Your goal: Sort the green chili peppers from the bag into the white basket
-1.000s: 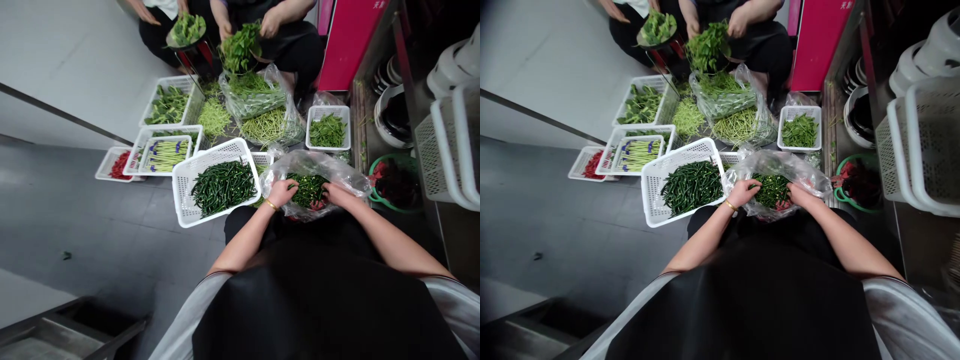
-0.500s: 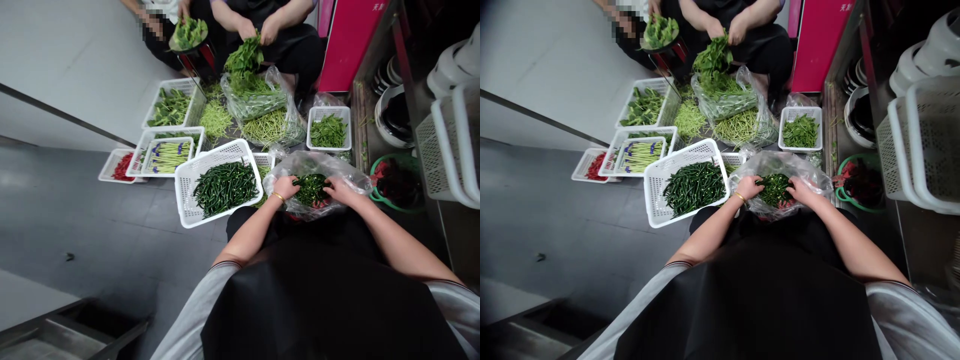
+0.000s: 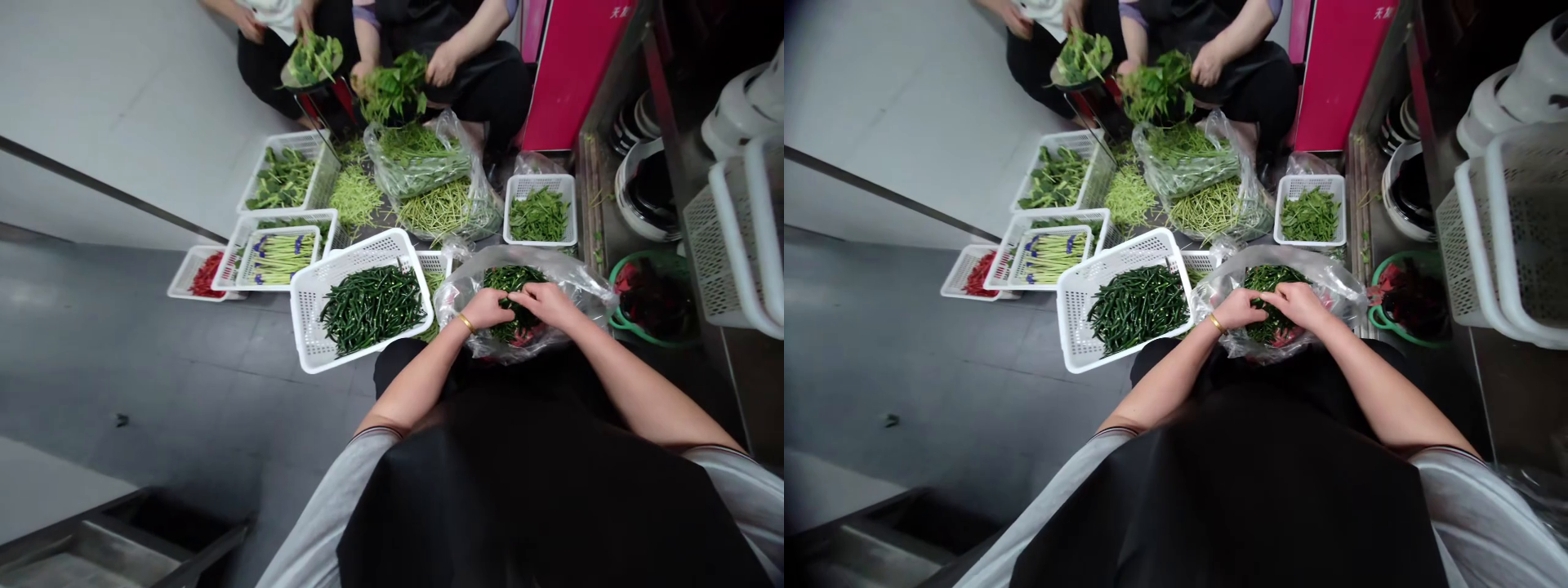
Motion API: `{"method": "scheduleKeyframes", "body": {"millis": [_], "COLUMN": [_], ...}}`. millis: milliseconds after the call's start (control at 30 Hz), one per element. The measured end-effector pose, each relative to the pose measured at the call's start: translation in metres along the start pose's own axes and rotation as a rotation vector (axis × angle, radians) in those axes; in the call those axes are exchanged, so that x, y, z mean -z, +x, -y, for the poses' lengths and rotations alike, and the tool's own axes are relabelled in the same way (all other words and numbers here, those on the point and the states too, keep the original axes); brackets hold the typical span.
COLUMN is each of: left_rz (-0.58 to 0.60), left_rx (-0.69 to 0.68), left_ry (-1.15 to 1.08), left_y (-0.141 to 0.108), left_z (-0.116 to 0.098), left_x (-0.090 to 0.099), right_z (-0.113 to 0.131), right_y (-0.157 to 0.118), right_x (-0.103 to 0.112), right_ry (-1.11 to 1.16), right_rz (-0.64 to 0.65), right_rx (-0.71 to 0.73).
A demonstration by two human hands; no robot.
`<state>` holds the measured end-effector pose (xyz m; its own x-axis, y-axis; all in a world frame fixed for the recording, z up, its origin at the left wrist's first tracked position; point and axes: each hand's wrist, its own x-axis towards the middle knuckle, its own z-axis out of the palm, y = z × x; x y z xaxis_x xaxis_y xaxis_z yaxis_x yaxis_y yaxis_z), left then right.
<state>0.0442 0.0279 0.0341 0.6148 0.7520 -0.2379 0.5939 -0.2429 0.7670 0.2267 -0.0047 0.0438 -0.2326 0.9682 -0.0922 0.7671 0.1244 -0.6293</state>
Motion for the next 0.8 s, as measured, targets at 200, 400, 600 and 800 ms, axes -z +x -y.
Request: {"method": "scheduleKeyframes", "body": {"millis": [200,400,600,800], "left_rz": [0.111,0.141,0.250,-0.018], "left_rx": [-0.138,-0.191,-0.101,0.107], "left_ry": [-0.131,-0.531,-0.641,-1.092], "left_y": [-0.006,-0.007,-0.013,-0.026], "left_z": [-0.004,-0.011,0.002,0.023], "left_x": [0.016,0.012,0.005,-0.003], "right_z": [0.021,0.030,0.038,0.021], "right_y": [-0.011,-0.016,-0.030,-0.014], "right_x": [0.030,-0.004,-0.004,0.031], "right_ry": [0.201,1.139,1.285,0.337], "right_rz": [0.236,0.084,0.012,0.073], "right_rx": [-0.008,-0.180,-0.141,-0.184]}}
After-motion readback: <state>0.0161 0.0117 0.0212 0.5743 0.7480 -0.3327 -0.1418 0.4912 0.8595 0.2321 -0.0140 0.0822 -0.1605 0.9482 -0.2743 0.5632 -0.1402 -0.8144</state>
